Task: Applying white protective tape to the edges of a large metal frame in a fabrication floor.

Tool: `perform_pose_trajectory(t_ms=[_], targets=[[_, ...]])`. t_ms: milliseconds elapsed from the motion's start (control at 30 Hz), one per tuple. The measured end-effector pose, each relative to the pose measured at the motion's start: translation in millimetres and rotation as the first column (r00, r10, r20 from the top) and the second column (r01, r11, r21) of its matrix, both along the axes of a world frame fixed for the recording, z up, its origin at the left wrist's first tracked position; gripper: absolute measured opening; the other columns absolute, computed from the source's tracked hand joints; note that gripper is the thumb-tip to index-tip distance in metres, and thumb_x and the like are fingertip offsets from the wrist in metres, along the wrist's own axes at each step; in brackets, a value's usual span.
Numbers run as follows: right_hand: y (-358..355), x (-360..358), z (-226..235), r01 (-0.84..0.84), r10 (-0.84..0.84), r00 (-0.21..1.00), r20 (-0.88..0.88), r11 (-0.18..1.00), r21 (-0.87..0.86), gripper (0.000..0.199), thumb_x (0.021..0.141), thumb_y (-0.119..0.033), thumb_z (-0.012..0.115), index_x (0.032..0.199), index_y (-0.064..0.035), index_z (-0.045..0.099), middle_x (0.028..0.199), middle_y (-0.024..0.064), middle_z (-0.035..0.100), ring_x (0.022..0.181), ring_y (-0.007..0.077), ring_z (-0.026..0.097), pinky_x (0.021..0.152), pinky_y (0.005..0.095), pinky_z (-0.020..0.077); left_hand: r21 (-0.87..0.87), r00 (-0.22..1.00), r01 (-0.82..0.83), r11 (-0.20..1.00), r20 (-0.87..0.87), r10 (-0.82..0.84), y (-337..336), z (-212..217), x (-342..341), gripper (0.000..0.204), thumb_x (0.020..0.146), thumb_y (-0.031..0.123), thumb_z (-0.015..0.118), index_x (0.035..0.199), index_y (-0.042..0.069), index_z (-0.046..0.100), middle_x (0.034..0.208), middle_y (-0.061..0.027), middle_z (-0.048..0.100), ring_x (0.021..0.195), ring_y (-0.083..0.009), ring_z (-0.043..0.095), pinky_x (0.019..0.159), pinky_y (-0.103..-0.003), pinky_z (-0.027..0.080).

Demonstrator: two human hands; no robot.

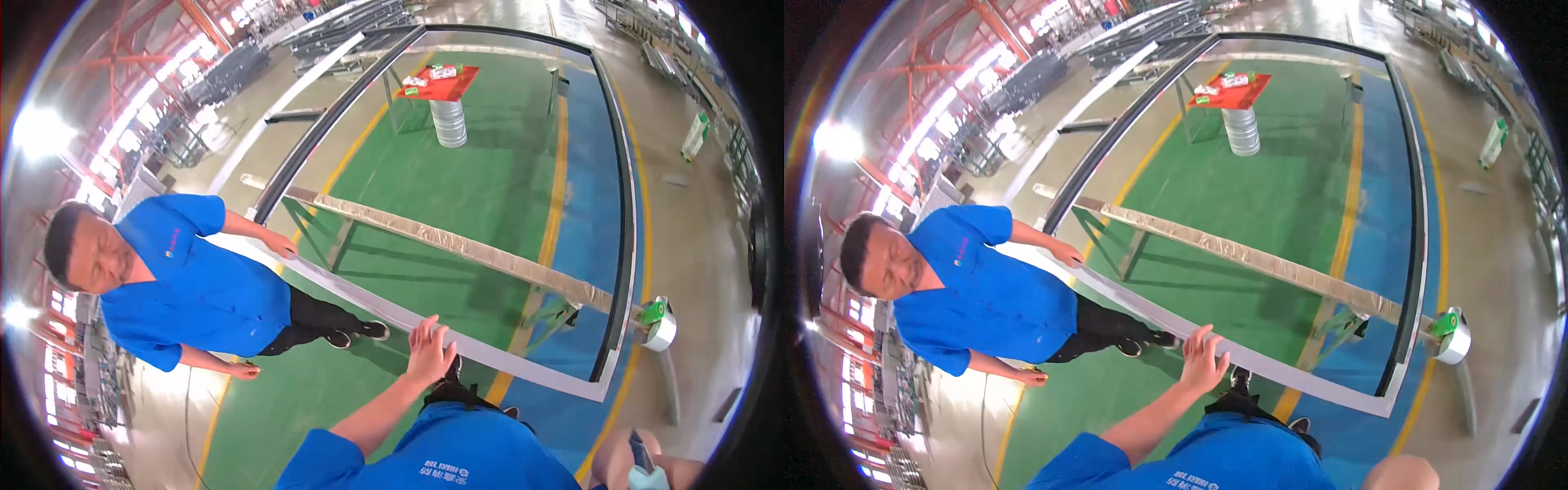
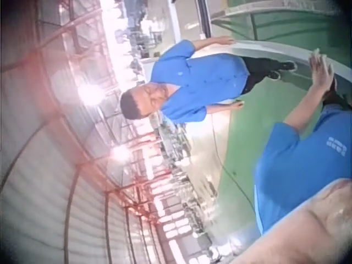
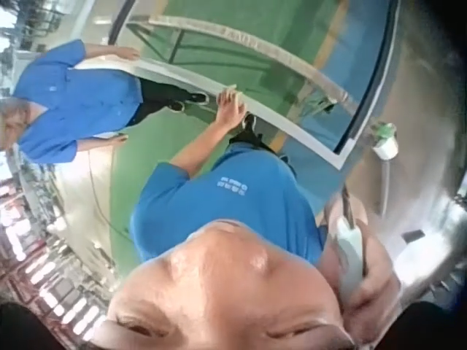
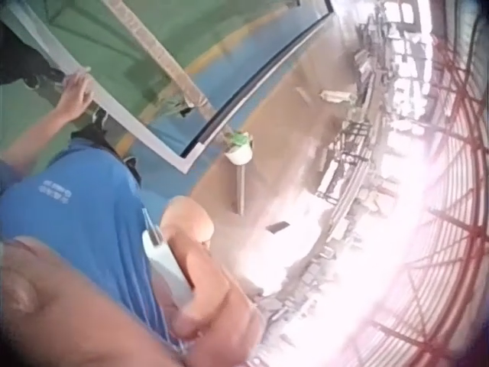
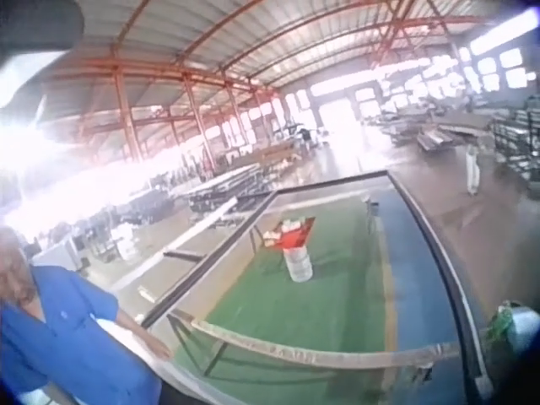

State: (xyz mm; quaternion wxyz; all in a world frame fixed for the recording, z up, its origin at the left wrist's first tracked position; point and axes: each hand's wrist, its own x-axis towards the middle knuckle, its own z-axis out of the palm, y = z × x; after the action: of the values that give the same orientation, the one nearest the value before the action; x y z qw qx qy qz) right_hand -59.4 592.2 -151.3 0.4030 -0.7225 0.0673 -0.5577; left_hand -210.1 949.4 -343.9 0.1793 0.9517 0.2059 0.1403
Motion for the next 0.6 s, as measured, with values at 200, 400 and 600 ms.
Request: perform_pose_trajectory(t_ms=[200, 400, 600], targets=[[-59, -19, 24, -0.499, 0.445, 0.863, 0.241, 0.827, 0.259, 0.007, 0.087, -0.005, 0.054, 0.09, -0.0062, 0.06, 0.095, 0.0123, 0.062, 0.09, 0.0227, 0.06, 0.077, 0.0376, 0.0492, -0.062, 0.995, -0.005, 0.998, 0.101, 0.012, -109, 45, -38, 0.038, 0.083, 0.021, 0.068, 0.116, 0.008, 0.053, 0.133, -0.0179, 0.045, 0.122, -0.0377, 0.044, 0.101, -0.052, 0.033], [-106, -14, 81, -0.92, 0.718, 0.391, 0.575, 0.304, 0.247, 0.015, 0.086, 0.003, 0.051, 0.093, -0.0051, 0.061, 0.097, 0.0113, 0.062, 0.092, 0.022, 0.06, 0.081, 0.0349, 0.0488, -0.093, 0.997, -0.056, 0.994, 0.048, 0.061, -216, 73, -90, 0.037, 0.082, 0.017, 0.068, 0.115, 0.009, 0.054, 0.133, -0.0157, 0.045, 0.122, -0.0352, 0.045, 0.102, -0.05, 0.033], [-112, -32, 147, -0.945, 0.554, -0.243, 0.796, -0.32, -0.065, 0.023, 0.084, 0.01, 0.049, 0.096, -0.0041, 0.062, 0.099, 0.0103, 0.061, 0.094, 0.0212, 0.059, 0.085, 0.0322, 0.0485, -0.086, 0.987, -0.143, 0.986, 0.058, 0.148, -282, 84, -131, 0.035, 0.083, 0.018, 0.068, 0.114, 0.01, 0.055, 0.13, -0.0143, 0.048, 0.121, -0.0344, 0.047, 0.101, -0.048, 0.035]])
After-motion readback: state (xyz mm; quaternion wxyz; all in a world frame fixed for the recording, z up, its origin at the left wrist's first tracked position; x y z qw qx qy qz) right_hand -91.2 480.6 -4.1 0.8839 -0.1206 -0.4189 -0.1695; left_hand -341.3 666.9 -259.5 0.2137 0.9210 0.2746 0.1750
